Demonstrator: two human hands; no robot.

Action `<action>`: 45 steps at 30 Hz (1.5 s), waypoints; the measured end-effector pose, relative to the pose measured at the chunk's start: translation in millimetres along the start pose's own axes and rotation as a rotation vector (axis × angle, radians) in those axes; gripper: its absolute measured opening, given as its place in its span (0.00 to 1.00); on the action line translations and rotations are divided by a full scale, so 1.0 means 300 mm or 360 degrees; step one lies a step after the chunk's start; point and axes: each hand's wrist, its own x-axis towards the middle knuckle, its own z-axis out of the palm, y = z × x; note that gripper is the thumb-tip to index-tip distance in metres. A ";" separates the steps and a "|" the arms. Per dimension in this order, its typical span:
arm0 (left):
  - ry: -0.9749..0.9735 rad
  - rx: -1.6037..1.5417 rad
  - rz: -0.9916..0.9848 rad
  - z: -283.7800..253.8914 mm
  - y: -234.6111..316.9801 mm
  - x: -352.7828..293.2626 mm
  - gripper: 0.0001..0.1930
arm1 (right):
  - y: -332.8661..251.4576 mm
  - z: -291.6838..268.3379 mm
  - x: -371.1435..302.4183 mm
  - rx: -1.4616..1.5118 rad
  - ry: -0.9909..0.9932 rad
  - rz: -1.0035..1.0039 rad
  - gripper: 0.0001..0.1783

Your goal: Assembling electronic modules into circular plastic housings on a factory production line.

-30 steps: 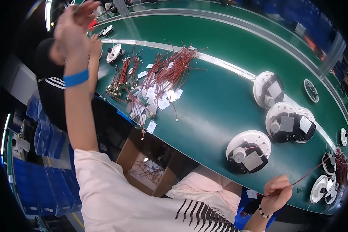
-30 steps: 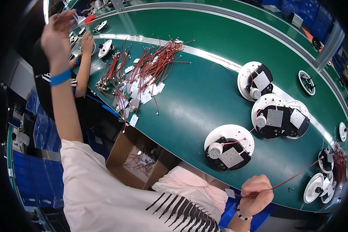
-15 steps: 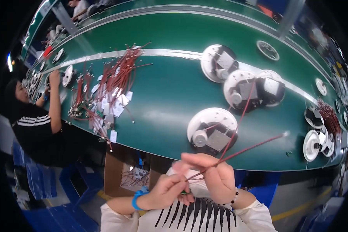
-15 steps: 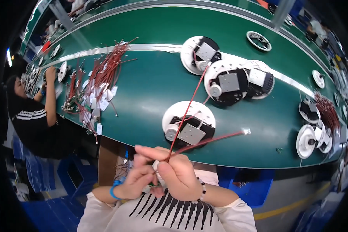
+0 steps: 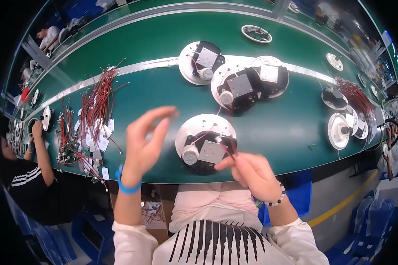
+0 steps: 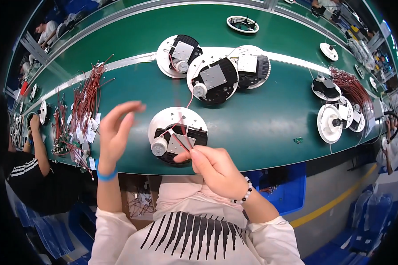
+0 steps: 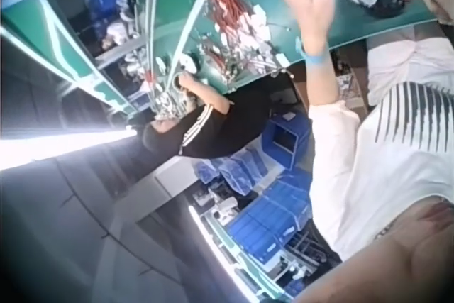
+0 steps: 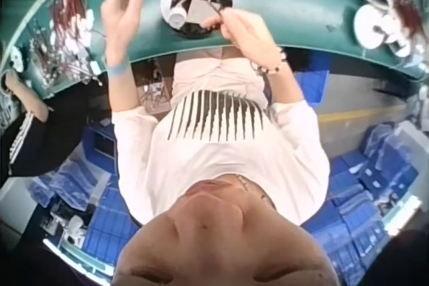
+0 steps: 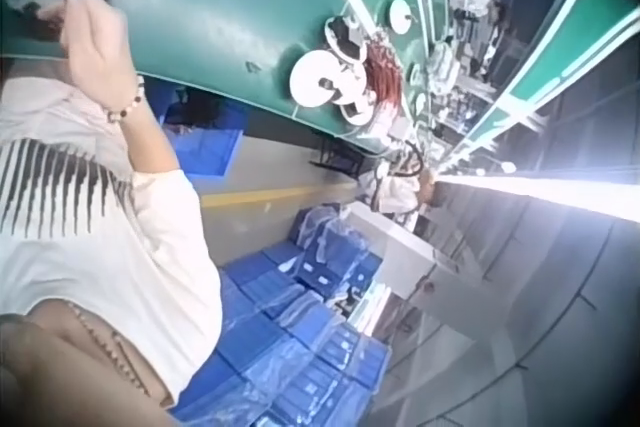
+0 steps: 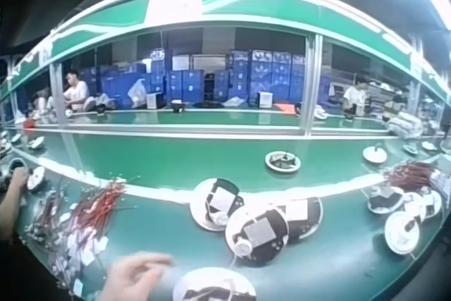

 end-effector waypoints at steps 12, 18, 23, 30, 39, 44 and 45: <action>-0.0719 -0.0138 0.0340 0.112 0.071 0.062 0.05 | 0.012 -0.045 0.027 -0.0370 0.0261 -0.0140 0.12; -0.0328 -0.0316 0.0165 0.090 0.063 0.082 0.08 | 0.009 -0.066 0.011 -0.0464 0.0077 -0.0104 0.11; -0.0555 -0.0415 -0.0127 0.102 0.086 0.101 0.12 | 0.001 -0.095 -0.024 -0.0578 -0.0091 -0.0192 0.10; -0.0426 -0.0512 0.0070 0.083 0.087 0.083 0.09 | -0.011 -0.115 -0.042 -0.0584 -0.0164 -0.0187 0.10; -0.0337 -0.0482 0.0281 0.182 0.136 0.075 0.06 | -0.055 -0.045 0.050 -0.0356 0.0299 -0.0452 0.08; -0.0263 -0.0311 0.0473 0.129 0.127 0.115 0.05 | -0.056 -0.066 0.052 -0.0592 0.0374 -0.0561 0.08; -0.0270 -0.0315 0.0473 0.132 0.125 0.115 0.05 | -0.044 -0.076 0.050 -0.0631 0.0369 -0.0543 0.08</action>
